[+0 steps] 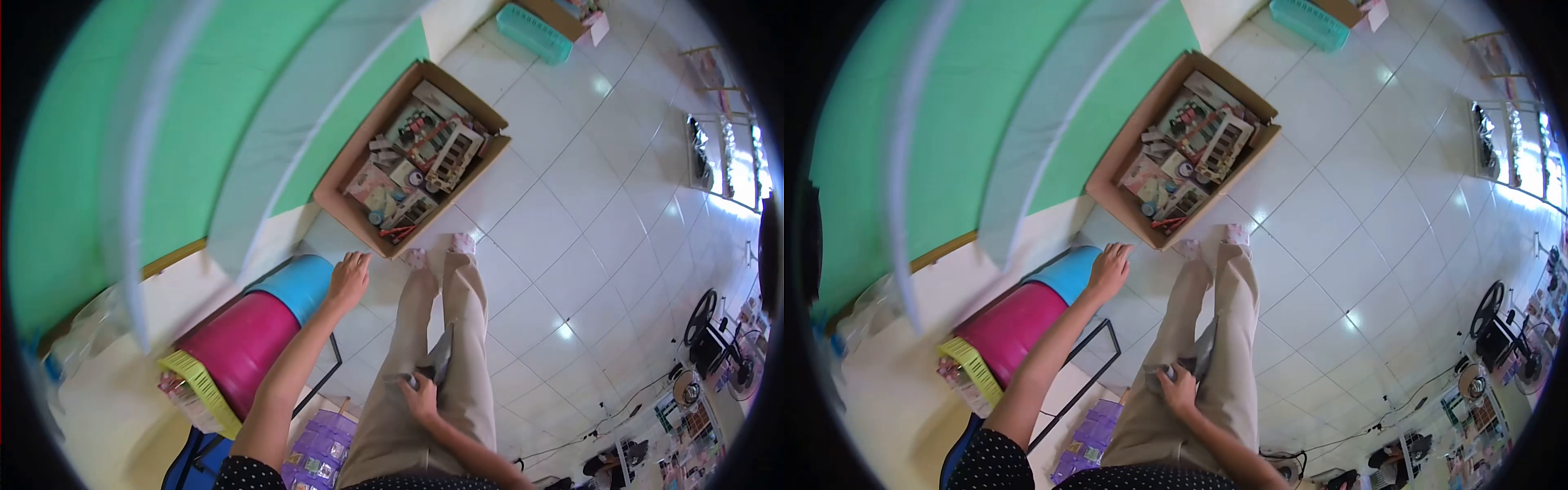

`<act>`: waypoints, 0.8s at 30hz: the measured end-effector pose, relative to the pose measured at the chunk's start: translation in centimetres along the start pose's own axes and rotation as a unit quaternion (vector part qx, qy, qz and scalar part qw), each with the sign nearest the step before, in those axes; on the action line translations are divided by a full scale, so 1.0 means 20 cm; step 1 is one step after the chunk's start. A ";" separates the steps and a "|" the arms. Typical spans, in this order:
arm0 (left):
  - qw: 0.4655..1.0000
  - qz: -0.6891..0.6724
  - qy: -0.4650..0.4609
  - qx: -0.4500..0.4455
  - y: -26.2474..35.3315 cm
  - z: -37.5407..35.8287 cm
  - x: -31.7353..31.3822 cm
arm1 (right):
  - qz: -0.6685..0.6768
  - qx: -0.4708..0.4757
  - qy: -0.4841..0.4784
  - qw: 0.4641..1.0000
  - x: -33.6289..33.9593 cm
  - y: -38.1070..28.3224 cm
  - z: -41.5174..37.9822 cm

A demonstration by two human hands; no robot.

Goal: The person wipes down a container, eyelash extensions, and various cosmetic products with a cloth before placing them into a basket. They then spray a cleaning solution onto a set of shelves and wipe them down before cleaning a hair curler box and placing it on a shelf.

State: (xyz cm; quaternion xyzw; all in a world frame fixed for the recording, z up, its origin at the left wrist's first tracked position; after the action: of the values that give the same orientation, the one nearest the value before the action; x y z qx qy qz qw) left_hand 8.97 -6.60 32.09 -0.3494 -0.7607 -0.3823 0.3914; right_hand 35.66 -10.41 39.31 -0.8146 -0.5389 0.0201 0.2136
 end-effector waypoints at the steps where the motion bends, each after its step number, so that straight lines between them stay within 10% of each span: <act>1: 0.998 0.019 -0.059 0.007 -0.04 0.08 -0.14 | 0.056 0.006 0.036 0.998 -0.05 0.11 0.03; 12: 0.975 -0.052 -0.108 0.185 -0.67 0.55 -1.49 | 0.270 -0.126 0.095 0.950 -0.05 0.00 0.15; 15: 0.960 -0.012 -0.211 0.187 -0.62 0.64 -1.48 | 0.289 -0.156 0.098 0.939 -0.08 -0.01 0.13; 24: 0.980 -0.035 -0.115 0.161 -0.61 0.63 -1.50 | 0.281 -0.159 0.140 0.936 -0.14 -0.08 0.07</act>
State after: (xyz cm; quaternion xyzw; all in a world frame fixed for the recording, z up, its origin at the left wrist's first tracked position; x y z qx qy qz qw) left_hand 8.17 -8.41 -2.70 -0.2969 -0.8637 -0.2258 0.3388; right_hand 32.76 -11.92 38.04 -0.9507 -0.2486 -0.1213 0.1400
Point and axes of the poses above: each hand's wrist, its own z-axis towards the middle knuckle, its own x-axis out of the back of the hand, y = z × x, the point moved 3 cm from there along z, towards the middle knuckle, and after that the axes turned 2 degrees about -z, right-handed, at the moved point
